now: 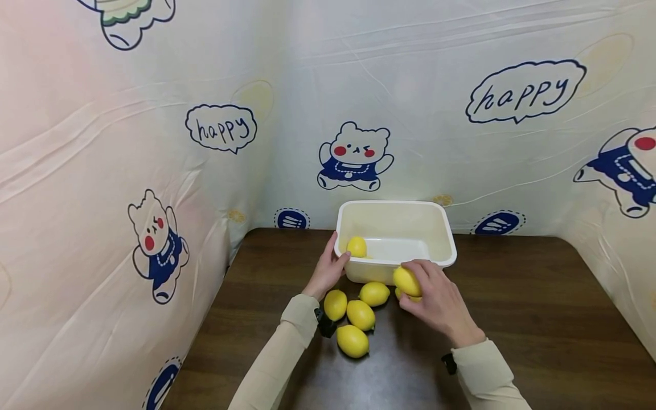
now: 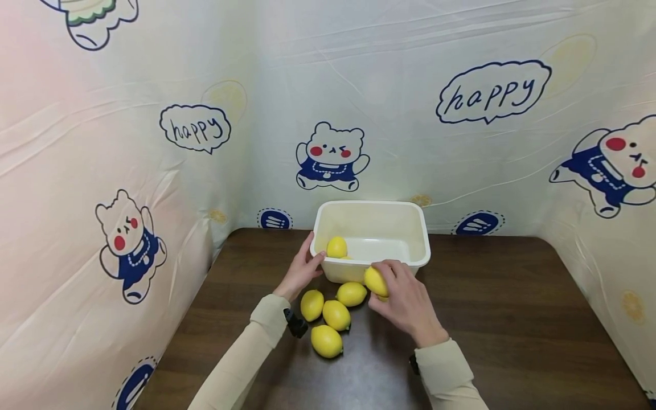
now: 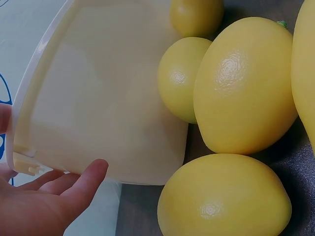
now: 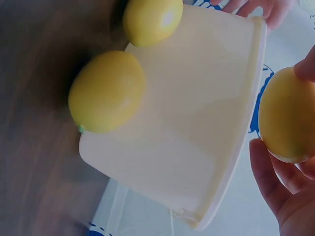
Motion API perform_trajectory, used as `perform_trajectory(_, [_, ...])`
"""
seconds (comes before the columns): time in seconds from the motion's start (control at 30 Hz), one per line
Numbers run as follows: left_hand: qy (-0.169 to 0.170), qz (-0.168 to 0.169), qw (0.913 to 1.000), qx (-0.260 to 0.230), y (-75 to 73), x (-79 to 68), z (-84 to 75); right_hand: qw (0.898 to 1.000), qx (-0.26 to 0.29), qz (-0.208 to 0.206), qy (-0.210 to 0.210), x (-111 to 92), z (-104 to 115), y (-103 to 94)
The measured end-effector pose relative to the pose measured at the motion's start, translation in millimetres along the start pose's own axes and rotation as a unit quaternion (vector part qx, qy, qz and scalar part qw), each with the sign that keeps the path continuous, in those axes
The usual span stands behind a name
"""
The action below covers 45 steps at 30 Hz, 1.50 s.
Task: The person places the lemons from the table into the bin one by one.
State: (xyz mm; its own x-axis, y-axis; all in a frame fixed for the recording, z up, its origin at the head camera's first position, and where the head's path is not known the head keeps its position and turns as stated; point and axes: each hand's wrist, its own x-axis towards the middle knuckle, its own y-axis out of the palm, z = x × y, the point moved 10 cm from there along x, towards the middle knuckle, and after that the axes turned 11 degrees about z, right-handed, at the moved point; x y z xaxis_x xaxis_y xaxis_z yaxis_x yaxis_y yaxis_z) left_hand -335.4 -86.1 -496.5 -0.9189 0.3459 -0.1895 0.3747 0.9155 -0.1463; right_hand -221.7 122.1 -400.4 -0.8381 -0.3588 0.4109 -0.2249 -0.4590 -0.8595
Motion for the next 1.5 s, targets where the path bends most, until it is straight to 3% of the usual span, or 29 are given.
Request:
perform_trajectory(0.5, [-0.011,0.021,0.9997,-0.001,-0.4,2.7,0.9,1.000,-0.018,-0.018,-0.005,8.6,-9.1,-22.9])
perform_trajectory(0.87, [0.001,0.004,1.0000,0.009,-0.4,-3.7,-2.4,0.999,-0.020,-0.038,-0.021,16.3,-15.0,-40.0])
perform_trajectory(1.5, [-0.003,0.004,0.9999,0.012,-0.6,-1.2,-0.2,1.000,-0.013,-0.013,-0.001,22.2,-27.0,-43.9])
